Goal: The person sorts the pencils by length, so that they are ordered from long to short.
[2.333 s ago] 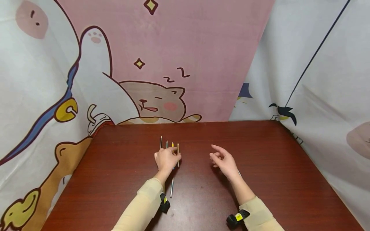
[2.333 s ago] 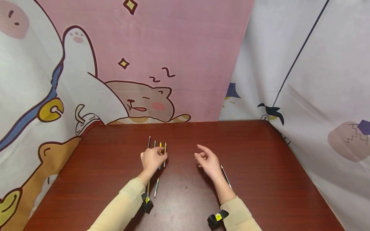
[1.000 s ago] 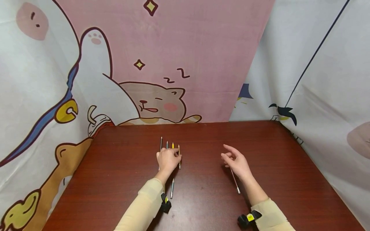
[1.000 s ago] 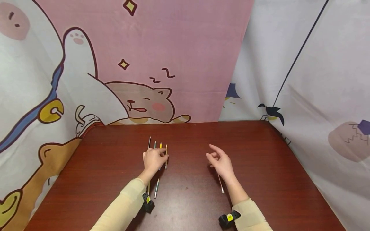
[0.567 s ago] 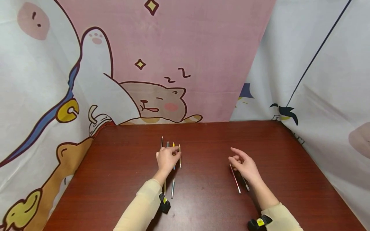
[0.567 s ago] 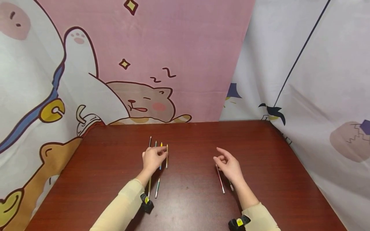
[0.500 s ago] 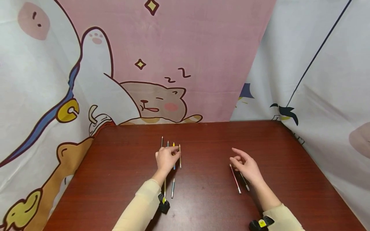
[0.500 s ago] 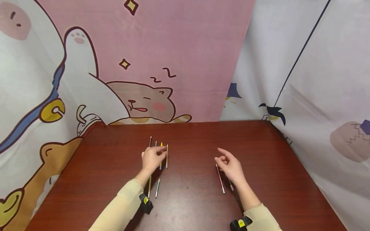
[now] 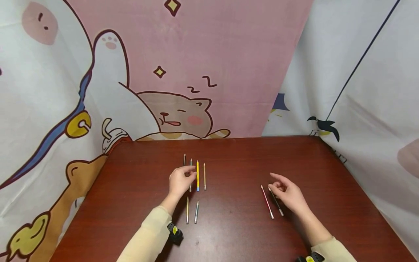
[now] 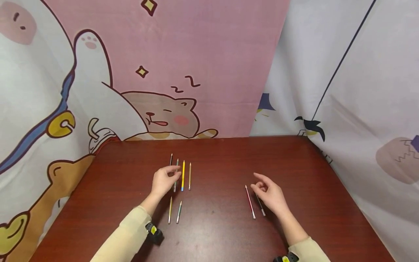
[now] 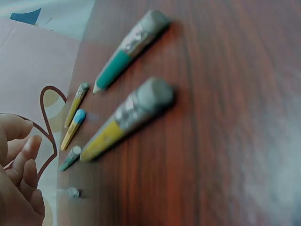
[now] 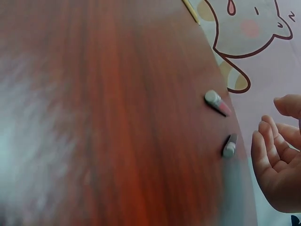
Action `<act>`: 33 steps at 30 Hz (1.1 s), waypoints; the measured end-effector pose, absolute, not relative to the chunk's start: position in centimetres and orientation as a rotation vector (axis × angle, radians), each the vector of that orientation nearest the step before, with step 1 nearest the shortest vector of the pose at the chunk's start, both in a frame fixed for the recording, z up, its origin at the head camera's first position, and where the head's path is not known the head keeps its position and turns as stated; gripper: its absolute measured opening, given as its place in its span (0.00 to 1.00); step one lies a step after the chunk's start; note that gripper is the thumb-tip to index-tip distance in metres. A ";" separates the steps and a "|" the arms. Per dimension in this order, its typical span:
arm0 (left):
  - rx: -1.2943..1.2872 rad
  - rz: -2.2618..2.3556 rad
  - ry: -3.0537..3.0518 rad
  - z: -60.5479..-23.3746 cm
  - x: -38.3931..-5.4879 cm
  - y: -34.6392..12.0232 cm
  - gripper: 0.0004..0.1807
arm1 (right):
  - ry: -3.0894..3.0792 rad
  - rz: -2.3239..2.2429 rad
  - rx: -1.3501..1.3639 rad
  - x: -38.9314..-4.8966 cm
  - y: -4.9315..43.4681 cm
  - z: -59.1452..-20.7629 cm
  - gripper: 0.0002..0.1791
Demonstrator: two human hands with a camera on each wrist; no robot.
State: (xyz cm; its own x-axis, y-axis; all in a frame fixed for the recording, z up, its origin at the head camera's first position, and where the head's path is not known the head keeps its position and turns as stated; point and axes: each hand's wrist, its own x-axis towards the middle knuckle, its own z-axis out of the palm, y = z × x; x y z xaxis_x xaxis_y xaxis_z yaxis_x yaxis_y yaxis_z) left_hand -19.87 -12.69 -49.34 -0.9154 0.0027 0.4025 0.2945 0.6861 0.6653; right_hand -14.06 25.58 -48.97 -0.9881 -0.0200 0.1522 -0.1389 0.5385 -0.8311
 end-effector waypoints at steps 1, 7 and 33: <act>-0.233 -1.103 -2.530 -49.3 -19.8 -12.9 0.11 | -2.648 1.433 0.147 -14.0 25.7 -49.0 0.25; -0.196 -1.265 -2.521 -48.8 -19.0 -13.1 0.11 | -2.659 1.354 0.173 -13.2 26.0 -48.9 0.23; -0.345 -1.554 -2.431 -48.3 -13.7 -2.2 0.11 | -2.654 1.108 0.280 -11.8 27.8 -50.1 0.22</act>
